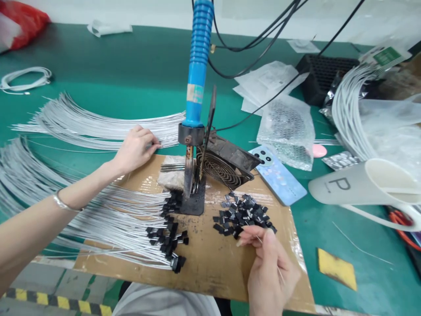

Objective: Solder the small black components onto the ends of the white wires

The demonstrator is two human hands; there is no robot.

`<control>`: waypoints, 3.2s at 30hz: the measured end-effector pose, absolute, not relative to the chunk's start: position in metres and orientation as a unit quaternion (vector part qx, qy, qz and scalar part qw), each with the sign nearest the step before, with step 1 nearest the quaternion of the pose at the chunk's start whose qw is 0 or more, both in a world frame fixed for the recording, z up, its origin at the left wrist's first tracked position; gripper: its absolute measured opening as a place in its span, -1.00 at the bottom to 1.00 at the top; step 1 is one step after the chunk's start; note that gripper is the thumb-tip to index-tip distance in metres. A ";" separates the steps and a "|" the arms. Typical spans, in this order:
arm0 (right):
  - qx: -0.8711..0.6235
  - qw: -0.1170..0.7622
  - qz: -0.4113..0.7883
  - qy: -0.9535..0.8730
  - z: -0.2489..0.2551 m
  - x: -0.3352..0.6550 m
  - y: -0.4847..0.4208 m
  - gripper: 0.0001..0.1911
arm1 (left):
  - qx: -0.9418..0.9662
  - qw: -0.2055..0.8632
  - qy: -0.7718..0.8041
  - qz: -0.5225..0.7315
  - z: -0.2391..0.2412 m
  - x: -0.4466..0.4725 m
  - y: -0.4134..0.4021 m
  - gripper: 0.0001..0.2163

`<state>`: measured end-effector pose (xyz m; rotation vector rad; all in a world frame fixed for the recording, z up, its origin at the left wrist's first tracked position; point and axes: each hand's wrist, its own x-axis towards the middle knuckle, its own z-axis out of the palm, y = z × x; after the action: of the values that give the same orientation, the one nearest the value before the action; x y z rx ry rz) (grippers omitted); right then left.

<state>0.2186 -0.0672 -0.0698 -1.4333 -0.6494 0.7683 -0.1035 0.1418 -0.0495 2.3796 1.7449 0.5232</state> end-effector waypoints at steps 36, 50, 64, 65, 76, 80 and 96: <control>-0.531 0.508 0.515 -0.441 -0.045 0.126 -0.075 -0.72 | 0.680 0.472 0.534 0.172 0.029 -0.074 -0.012 -0.80; -0.528 0.470 0.513 -0.488 -0.047 0.141 -0.077 -0.70 | 0.697 0.464 0.536 0.106 0.028 -0.069 -0.026 -0.81; -0.524 0.464 0.541 -0.466 -0.049 0.154 -0.077 -0.57 | 0.627 0.540 0.532 0.179 0.013 -0.048 -0.023 -0.77; -0.519 0.462 0.538 -0.477 -0.049 0.154 -0.076 -0.57 | 0.625 0.542 0.531 0.182 0.011 -0.048 -0.023 -0.77; -0.487 0.445 0.479 -0.579 -0.046 0.149 -0.068 -0.70 | 0.592 0.583 0.532 0.162 0.011 -0.047 -0.024 -0.74; -0.474 0.445 0.459 -0.606 -0.046 0.150 -0.068 -0.75 | 0.620 0.562 0.530 0.139 0.012 -0.045 -0.024 -0.75; -0.580 0.542 0.479 -0.374 -0.048 0.140 -0.070 -0.68 | 0.556 0.556 0.567 0.246 -0.004 -0.037 -0.030 -0.79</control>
<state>0.1405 -0.0705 -0.0482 -1.3779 -0.8886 1.1387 -0.0369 -0.0300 -0.0041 1.3128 1.3386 0.5808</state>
